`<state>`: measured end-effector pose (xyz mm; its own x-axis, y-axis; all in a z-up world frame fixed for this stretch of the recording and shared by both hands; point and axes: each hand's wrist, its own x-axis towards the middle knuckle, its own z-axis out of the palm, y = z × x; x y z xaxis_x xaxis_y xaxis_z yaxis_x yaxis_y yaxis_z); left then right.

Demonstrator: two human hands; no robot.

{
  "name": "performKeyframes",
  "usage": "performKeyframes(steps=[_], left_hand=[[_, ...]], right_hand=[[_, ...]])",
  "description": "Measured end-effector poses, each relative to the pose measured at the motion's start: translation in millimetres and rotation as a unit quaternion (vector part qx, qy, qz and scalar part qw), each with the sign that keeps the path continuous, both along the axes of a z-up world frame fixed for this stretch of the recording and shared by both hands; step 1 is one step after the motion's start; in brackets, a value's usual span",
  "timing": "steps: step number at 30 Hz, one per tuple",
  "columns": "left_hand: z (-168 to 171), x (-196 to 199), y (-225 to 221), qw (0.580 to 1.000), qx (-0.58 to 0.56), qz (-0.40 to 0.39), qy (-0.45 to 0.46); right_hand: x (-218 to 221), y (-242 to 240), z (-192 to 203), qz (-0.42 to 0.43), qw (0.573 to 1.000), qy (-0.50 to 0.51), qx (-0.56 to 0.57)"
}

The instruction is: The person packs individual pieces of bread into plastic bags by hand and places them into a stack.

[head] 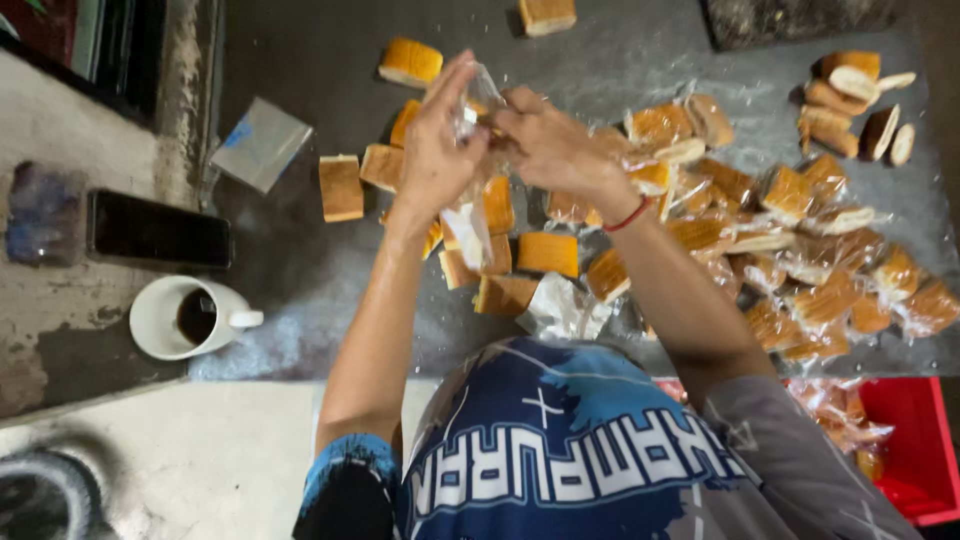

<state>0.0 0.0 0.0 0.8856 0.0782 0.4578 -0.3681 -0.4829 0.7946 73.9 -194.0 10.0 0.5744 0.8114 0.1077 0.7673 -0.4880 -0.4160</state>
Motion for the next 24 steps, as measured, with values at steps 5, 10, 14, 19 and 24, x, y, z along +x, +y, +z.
performKeyframes(steps=[5,10,14,19,24], left_hand=[[48.4,-21.4,2.8,0.999,0.022,0.008,-0.032],[70.2,-14.8,-0.6,0.996,0.079,0.044,-0.019],[72.6,-10.4,-20.9,0.996,0.032,0.063,-0.051],[63.5,-49.8,-44.0,0.923,-0.372,-0.099,0.015],[60.9,-42.2,-29.3,0.995,0.049,0.028,-0.083]], right_hand=[[-28.7,-31.2,52.0,-0.010,0.995,0.025,0.094],[-24.2,-44.7,56.1,-0.178,0.933,0.276,0.147],[-18.4,-48.5,59.1,-0.172,0.871,0.305,0.344],[-41.8,-63.2,58.8,0.166,0.637,0.501,0.561],[-47.1,-62.9,36.3,-0.019,0.796,0.358,0.488]])
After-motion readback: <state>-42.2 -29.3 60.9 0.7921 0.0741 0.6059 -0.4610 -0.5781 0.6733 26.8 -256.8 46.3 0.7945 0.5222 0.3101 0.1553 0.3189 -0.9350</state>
